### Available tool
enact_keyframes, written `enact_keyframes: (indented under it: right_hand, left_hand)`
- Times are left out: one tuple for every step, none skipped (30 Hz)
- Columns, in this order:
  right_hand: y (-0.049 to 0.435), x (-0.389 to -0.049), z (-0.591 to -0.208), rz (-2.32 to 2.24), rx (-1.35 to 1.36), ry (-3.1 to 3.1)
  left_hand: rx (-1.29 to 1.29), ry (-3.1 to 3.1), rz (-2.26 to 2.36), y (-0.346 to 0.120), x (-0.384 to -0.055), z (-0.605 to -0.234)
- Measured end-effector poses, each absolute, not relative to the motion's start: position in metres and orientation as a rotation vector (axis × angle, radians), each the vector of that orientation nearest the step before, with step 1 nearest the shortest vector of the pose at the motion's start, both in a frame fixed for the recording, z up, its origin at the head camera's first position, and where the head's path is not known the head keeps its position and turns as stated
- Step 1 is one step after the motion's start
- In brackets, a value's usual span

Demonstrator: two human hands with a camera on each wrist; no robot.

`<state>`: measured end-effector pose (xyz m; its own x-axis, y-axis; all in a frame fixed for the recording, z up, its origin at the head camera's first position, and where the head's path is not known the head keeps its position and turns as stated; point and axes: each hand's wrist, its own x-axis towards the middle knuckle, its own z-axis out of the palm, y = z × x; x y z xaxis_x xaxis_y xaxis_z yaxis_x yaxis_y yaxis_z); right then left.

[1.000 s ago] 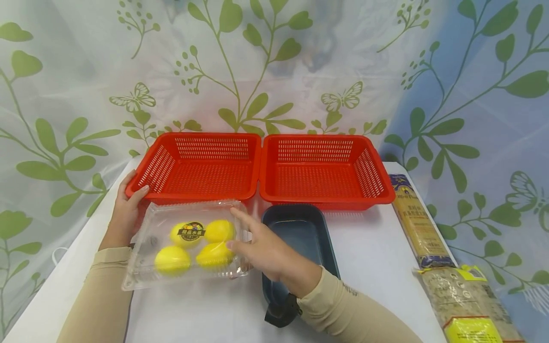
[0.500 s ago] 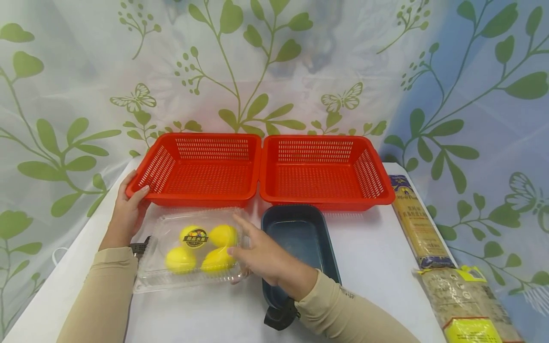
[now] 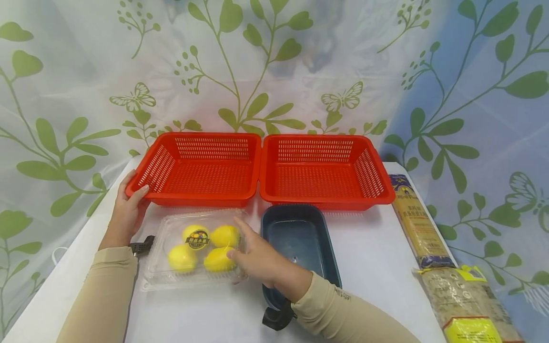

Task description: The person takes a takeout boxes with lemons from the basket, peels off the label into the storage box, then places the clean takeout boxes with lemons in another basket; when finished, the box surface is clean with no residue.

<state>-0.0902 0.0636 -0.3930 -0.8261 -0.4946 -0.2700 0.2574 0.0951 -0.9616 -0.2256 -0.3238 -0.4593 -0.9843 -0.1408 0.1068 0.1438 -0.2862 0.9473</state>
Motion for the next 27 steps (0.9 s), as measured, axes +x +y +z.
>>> enact_keyframes:
  right_hand:
    - [0.064,-0.090,-0.394,-1.772,-0.246,1.854]
    - [0.064,-0.090,-0.394,-1.754,-0.257,1.881]
    - [0.063,-0.090,-0.395,-1.731,-0.256,1.911]
    - [0.063,-0.090,-0.395,-1.711,-0.258,1.940]
    - [0.063,-0.090,-0.396,-1.692,-0.257,1.964]
    - [0.063,-0.090,-0.396,-1.671,-0.256,1.994]
    - [0.062,-0.090,-0.397,-1.656,-0.255,2.017]
    - [0.062,-0.090,-0.398,-1.647,-0.257,2.031]
    - [0.062,-0.090,-0.398,-1.641,-0.258,2.041]
    - [0.062,-0.090,-0.399,-1.635,-0.265,2.053]
    - [0.061,-0.089,-0.399,-1.635,-0.273,2.058]
    - [0.061,-0.089,-0.400,-1.636,-0.279,2.065]
    - [0.061,-0.089,-0.400,-1.640,-0.281,2.061]
    - [0.061,-0.089,-0.401,-1.644,-0.284,2.059]
    - [0.060,-0.089,-0.401,-1.646,-0.285,2.061]
    - [0.060,-0.089,-0.401,-1.648,-0.282,2.060]
    - [0.060,-0.089,-0.402,-1.654,-0.278,2.054]
    - [0.060,-0.089,-0.402,-1.657,-0.274,2.052]
    - [0.060,-0.090,-0.402,-1.660,-0.272,2.049]
    - [0.059,-0.090,-0.402,-1.661,-0.271,2.049]
    - [0.059,-0.090,-0.402,-1.660,-0.268,2.051]
    - [0.059,-0.090,-0.402,-1.663,-0.268,2.048]
    - [0.059,-0.090,-0.403,-1.663,-0.269,2.049]
    - [0.059,-0.090,-0.402,-1.661,-0.271,2.053]
    - [0.059,-0.090,-0.402,-1.659,-0.271,2.055]
    - [0.059,-0.090,-0.402,-1.657,-0.271,2.059]
    - [0.059,-0.090,-0.402,-1.657,-0.272,2.059]
  left_hand:
    - [-0.006,-1.756,-2.387,-0.324,-0.226,-0.459]
    - [-0.008,-1.755,-2.389,-0.323,-0.225,-0.459]
    - [-0.008,-1.754,-2.390,-0.323,-0.225,-0.459]
    - [-0.012,-1.752,-2.392,-0.323,-0.225,-0.459]
    - [-0.014,-1.749,-2.395,-0.323,-0.225,-0.459]
    - [-0.014,-1.752,-2.395,-0.323,-0.225,-0.460]
    - [-0.015,-1.746,-2.399,-0.323,-0.225,-0.459]
    - [-0.018,-1.737,-2.406,-0.323,-0.225,-0.459]
    - [-0.018,-1.730,-2.409,-0.323,-0.225,-0.459]
    - [-0.020,-1.723,-2.415,-0.322,-0.225,-0.459]
    - [-0.019,-1.716,-2.419,-0.322,-0.225,-0.459]
    - [-0.012,-1.723,-2.416,-0.323,-0.225,-0.458]
    - [-0.003,-1.731,-2.413,-0.323,-0.224,-0.458]
    - [0.006,-1.741,-2.409,-0.323,-0.224,-0.457]
    - [0.020,-1.766,-2.395,-0.324,-0.224,-0.457]
    - [0.031,-1.788,-2.384,-0.324,-0.224,-0.456]
    - [0.039,-1.804,-2.376,-0.325,-0.223,-0.456]
    - [0.046,-1.817,-2.368,-0.325,-0.223,-0.455]
    - [0.047,-1.822,-2.363,-0.326,-0.224,-0.455]
    - [0.051,-1.832,-2.351,-0.326,-0.223,-0.455]
    - [0.064,-1.860,-2.328,-0.327,-0.223,-0.454]
    - [0.078,-1.889,-2.304,-0.327,-0.223,-0.454]
    - [0.095,-1.925,-2.275,-0.328,-0.223,-0.453]
    - [0.115,-1.971,-2.239,-0.329,-0.222,-0.451]
    - [0.140,-2.020,-2.204,-0.330,-0.222,-0.449]
    - [0.165,-2.064,-2.174,-0.330,-0.220,-0.447]
    - [0.190,-2.106,-2.141,-0.332,-0.219,-0.444]
